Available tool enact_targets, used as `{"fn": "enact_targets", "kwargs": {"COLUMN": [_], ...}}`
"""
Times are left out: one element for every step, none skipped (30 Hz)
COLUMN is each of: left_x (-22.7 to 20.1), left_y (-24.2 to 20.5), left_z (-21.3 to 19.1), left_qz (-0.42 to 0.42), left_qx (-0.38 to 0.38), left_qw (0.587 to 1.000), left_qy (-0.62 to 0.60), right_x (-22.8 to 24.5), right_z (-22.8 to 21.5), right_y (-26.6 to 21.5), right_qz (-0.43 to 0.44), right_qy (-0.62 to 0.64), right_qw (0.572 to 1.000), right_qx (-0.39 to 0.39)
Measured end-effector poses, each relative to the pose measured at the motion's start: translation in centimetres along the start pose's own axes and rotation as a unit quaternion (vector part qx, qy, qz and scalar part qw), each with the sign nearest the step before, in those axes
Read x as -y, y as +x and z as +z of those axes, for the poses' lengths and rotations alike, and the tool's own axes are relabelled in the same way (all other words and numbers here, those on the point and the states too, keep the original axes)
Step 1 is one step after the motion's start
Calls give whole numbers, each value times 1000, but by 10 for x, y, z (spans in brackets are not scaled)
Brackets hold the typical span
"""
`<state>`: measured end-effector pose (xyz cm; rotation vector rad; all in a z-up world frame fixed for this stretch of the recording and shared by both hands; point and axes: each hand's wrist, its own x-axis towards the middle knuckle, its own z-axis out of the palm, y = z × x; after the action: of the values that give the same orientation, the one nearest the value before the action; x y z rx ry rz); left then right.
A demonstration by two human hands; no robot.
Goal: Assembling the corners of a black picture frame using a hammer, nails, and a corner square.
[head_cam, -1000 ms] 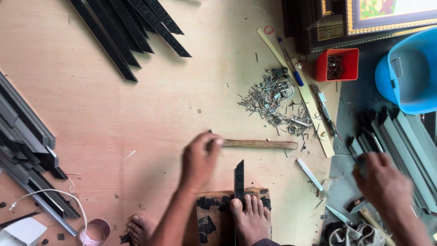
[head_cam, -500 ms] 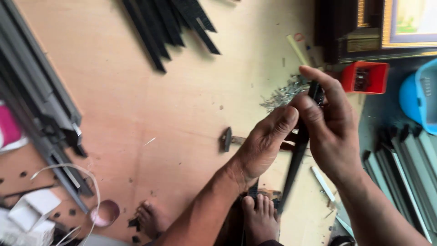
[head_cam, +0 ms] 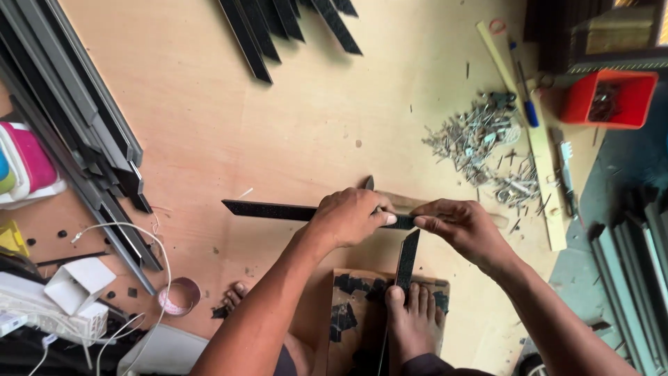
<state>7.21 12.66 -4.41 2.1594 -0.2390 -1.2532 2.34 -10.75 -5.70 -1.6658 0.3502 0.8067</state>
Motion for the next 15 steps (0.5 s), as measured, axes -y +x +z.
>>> {"fn": "enact_targets", "kwargs": {"left_x": [2,4,5,6,7,6,7,7,7,7,7,2,-2,-7,-9], "left_y": [-1,-2,-1,0,0,1,2,3,5,6,7,8,10,12,13], "left_z": [2,4,4,3,3,2,2,2,5,8,10,15,20,25,26], "left_qz": [-5,-10,-9,-6,-3,-1,6,12,11,4,-4,-5,-13,-20,-20], "left_qx": [19,38,40,49,58,60,57,54,56,59,61,62,66,70,70], "left_qw": [1000,999,999,999,998,998,998,998,998,998,998,998,997,996,996], "left_qy": [8,15,18,16,13,14,20,25,24,28,34,33,37,42,42], "right_x": [-1,-2,-5,-7,-10,-12,-15,-18,-23,-29,-33,-41,-49,-56,-54], "right_z": [3,5,3,2,0,-3,-5,-7,-10,-12,-13,-14,-15,-16,-16], "right_y": [-2,-4,-2,-1,0,1,3,5,7,9,11,13,16,19,20], "right_qz": [32,64,65,83,102,102,115,128,131,142,153,154,153,152,151], "right_qy": [-26,-51,-49,-34,-21,-19,15,49,50,76,101,102,118,135,134], "right_qw": [999,996,996,995,993,993,990,986,986,982,977,976,974,971,971], "right_qx": [20,41,38,51,64,62,77,92,92,101,111,112,118,125,124]}}
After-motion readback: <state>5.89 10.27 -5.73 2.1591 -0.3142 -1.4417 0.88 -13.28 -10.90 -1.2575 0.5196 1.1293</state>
